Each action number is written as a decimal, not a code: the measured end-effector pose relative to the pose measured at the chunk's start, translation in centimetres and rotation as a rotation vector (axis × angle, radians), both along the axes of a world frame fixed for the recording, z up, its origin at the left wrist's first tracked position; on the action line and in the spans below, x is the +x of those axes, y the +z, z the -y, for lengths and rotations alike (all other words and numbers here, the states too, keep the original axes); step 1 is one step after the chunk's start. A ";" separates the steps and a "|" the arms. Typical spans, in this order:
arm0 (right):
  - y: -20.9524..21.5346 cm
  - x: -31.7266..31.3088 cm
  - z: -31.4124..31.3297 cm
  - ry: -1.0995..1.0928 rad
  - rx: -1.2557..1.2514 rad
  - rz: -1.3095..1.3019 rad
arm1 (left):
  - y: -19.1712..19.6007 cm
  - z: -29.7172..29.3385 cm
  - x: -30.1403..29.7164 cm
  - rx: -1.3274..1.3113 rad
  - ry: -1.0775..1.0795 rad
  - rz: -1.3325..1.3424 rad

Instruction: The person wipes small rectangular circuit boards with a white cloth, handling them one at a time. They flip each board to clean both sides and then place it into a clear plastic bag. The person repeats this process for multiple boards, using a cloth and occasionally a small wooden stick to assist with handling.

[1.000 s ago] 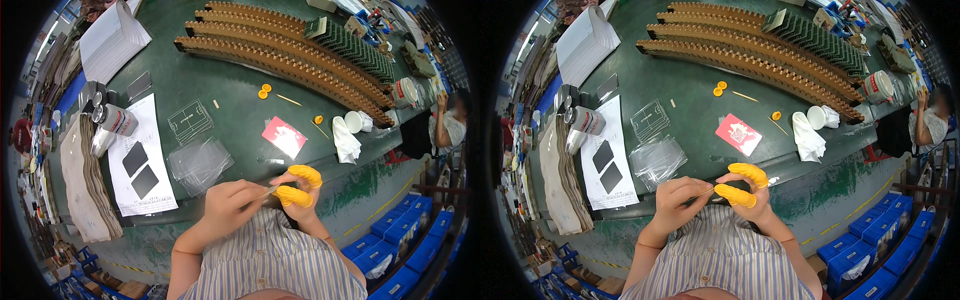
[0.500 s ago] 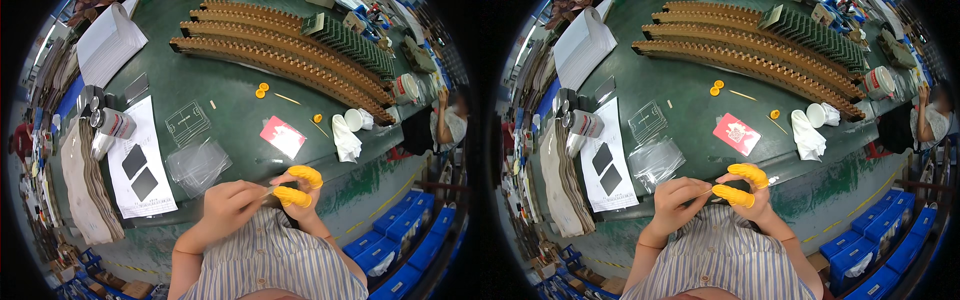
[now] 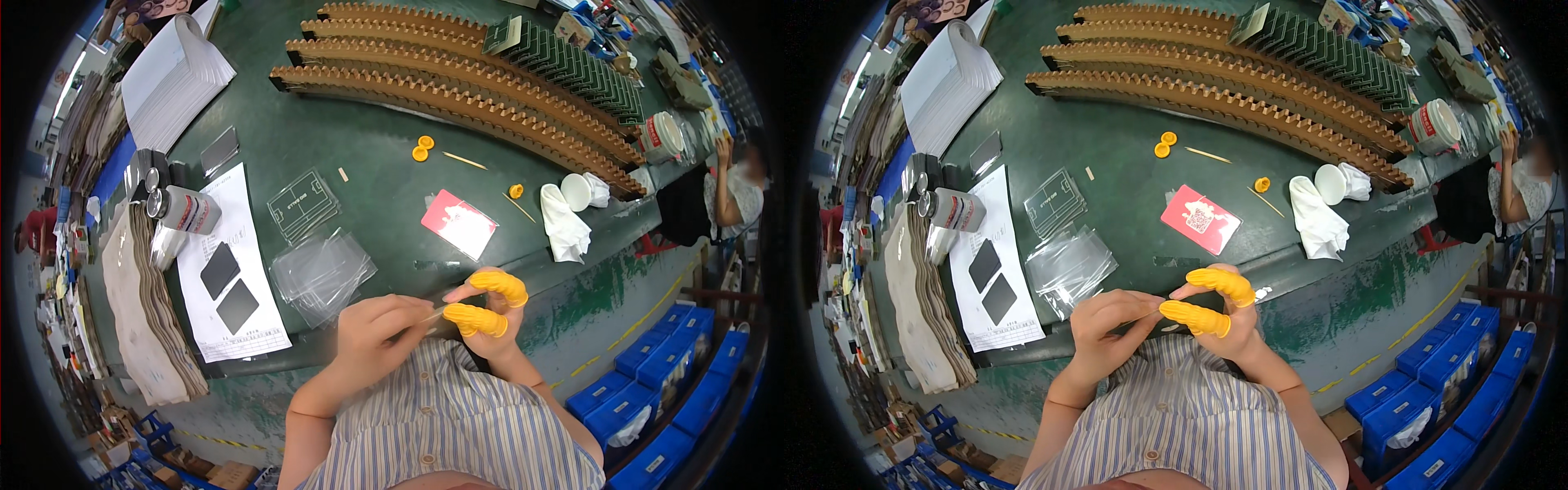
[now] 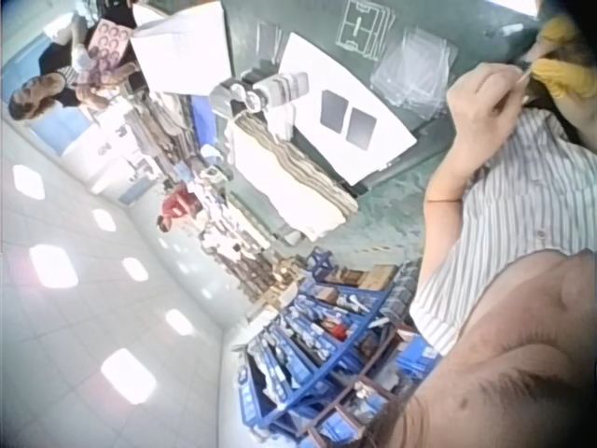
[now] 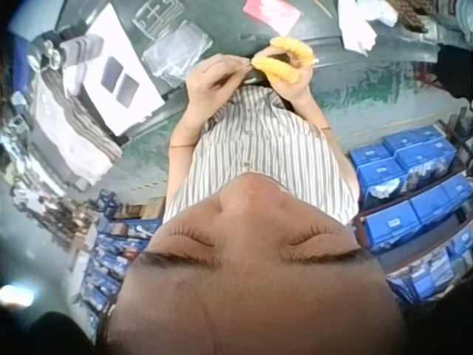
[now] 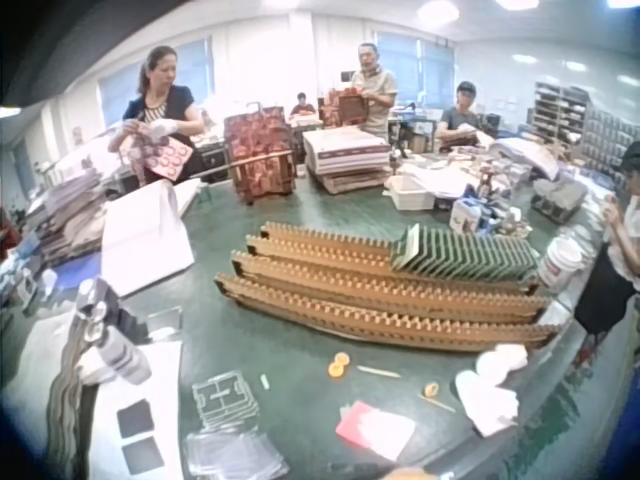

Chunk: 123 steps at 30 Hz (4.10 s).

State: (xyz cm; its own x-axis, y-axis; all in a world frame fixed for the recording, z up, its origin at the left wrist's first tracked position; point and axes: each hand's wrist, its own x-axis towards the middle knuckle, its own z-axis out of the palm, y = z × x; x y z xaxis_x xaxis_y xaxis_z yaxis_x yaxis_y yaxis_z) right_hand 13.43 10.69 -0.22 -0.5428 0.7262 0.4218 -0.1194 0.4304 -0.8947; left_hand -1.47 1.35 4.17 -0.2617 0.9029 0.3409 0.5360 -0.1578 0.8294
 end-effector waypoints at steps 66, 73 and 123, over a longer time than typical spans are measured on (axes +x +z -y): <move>1.4 -2.3 -4.6 -0.418 0.438 0.665 | -1.8 0.2 -2.5 0.256 0.314 0.118; 0.5 -1.9 -2.4 0.315 -0.672 -0.459 | -1.3 0.0 -2.1 0.197 0.333 0.029; 2.9 -2.5 0.4 -0.065 0.412 0.243 | -1.1 0.3 -2.0 0.183 0.303 -0.112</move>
State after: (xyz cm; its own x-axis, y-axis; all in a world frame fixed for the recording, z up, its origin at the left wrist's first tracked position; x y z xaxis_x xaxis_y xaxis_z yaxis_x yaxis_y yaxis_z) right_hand 10.91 10.32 2.66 -0.6204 0.5609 0.5482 0.1112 0.7548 -0.6465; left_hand -3.50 1.01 3.09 -0.4596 0.7117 0.5312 0.6668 -0.1186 0.7358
